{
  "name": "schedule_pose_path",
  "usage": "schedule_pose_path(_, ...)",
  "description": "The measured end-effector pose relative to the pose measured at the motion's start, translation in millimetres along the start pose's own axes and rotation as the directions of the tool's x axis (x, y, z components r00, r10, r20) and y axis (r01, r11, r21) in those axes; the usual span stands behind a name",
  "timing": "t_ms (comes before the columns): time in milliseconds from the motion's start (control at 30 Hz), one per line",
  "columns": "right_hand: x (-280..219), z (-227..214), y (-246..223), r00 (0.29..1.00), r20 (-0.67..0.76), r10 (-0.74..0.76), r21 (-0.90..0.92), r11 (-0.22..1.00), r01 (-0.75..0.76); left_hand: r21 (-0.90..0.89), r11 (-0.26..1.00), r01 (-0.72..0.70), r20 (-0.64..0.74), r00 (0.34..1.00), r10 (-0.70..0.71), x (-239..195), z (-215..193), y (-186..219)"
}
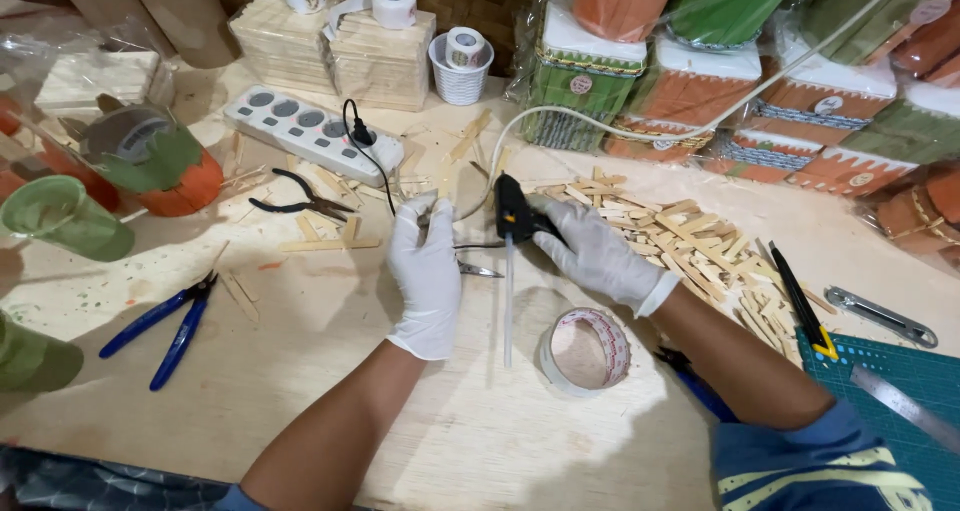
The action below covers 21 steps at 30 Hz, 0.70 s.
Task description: Cutting wooden sticks and gluing them onto a circular base to assemble a craft item.
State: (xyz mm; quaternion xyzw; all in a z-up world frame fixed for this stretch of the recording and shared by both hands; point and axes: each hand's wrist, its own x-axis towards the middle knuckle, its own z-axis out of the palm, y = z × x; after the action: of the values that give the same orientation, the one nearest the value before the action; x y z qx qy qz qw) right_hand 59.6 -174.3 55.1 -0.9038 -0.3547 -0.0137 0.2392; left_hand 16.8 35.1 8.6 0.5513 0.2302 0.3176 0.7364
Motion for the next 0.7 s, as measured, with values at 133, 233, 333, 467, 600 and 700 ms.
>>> schedule_pose_path(133, 41.2, 26.9, 25.9, 0.976, 0.005, -0.217, -0.321, 0.924, 0.207, -0.033, 0.998, 0.049, 0.042, 0.998, -0.047, -12.6, 0.8, 19.8)
schedule_pose_path(233, 63.4, 21.8, 1.8, 0.989, 0.018, -0.147, -0.542, 0.829, 0.133, 0.013, 0.999, 0.05, 0.07, 0.996, -0.051, -16.1, 0.9, 19.1)
schedule_pose_path(333, 71.4, 26.1, 2.2, 0.986, -0.1, -0.135, -0.624, 0.78, 0.044, 0.04, 0.998, 0.056, 0.115, 0.991, -0.06, -24.2, 0.9, 26.8)
schedule_pose_path(467, 43.5, 19.0, -29.0, 0.986, -0.147, 0.081, 0.309, 0.951, -0.032, 0.013, 0.991, 0.129, 0.201, 0.971, -0.129, -30.5, 2.7, 35.8)
schedule_pose_path(600, -2.9, -11.2, -86.6, 0.94, -0.074, 0.333, 0.826, 0.549, -0.13, -0.031, 0.977, 0.213, 0.306, 0.932, -0.193, -46.4, 6.1, 39.3)
schedule_pose_path(700, -30.6, -16.2, -108.5, 0.862, -0.021, 0.507, 0.902, 0.381, -0.203, -0.016, 0.968, 0.249, 0.428, 0.877, -0.219, -76.3, 7.4, 58.7)
